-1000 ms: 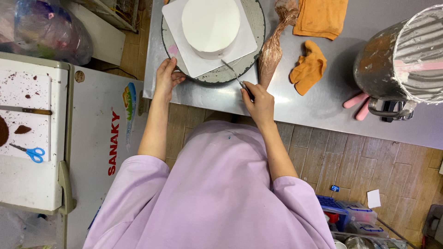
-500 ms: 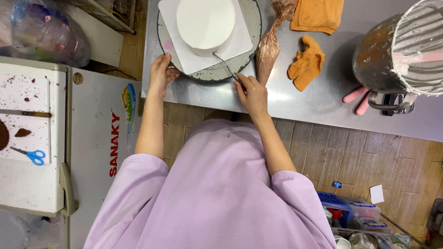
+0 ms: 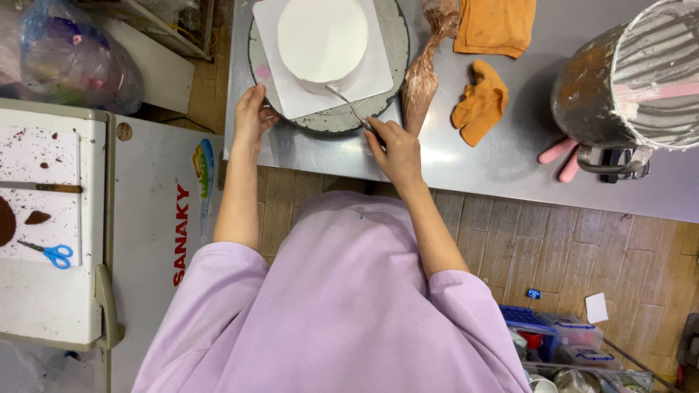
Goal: The person mixes white cream in a bowl using a spatula, fills a piping bag with chocolate cream and white cream, and applies white cream to the top of a small cake on a rotating stand using a spatula.
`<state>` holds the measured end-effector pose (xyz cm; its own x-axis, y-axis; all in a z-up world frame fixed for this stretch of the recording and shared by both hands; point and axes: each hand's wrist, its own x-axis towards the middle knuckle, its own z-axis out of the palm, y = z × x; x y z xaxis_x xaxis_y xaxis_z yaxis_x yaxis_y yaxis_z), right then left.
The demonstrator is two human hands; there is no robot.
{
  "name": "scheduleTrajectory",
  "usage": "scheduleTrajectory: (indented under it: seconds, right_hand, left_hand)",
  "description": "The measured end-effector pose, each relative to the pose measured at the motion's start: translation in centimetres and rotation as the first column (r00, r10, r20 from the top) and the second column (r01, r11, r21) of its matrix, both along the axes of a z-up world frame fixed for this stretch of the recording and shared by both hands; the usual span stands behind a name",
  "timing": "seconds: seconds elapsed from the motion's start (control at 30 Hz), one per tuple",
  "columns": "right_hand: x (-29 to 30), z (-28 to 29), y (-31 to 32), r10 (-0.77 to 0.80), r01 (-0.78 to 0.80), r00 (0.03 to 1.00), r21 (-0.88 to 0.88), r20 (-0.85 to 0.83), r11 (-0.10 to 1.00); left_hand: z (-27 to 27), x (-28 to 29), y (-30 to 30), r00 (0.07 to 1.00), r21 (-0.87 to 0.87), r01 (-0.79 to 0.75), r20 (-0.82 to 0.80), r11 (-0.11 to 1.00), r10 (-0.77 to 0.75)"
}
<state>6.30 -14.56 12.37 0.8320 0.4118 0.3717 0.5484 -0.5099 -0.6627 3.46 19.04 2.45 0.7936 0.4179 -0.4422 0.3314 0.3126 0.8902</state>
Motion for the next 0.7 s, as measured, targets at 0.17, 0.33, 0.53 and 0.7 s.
scheduleTrajectory:
  seconds: [0.17, 0.33, 0.53, 0.7]
  right_hand:
    - [0.4, -0.1, -0.2, -0.008, 0.008, 1.000, 0.006, -0.018, 1.000]
    - [0.0, 0.1, -2.0, 0.020, -0.020, 0.999, -0.018, -0.027, 1.000]
    - [0.3, 0.2, -1.4, 0.021, -0.022, 0.999, -0.043, -0.032, 0.999]
    - [0.7, 0.1, -0.6, -0.022, 0.022, 1.000, -0.038, -0.022, 0.999]
  left_hand:
    - [-0.8, -0.1, 0.2, 1.000, 0.007, -0.012, -0.002, 1.000, 0.012]
    - [-1.1, -0.1, 0.1, 1.000, 0.007, -0.029, -0.003, 1.000, 0.029]
    - [-0.8, 0.2, 0.1, 0.999, 0.036, -0.027, -0.021, 0.999, 0.028]
    - [-0.6, 0.0, 0.1, 1.000, 0.036, -0.009, -0.006, 0.999, 0.009]
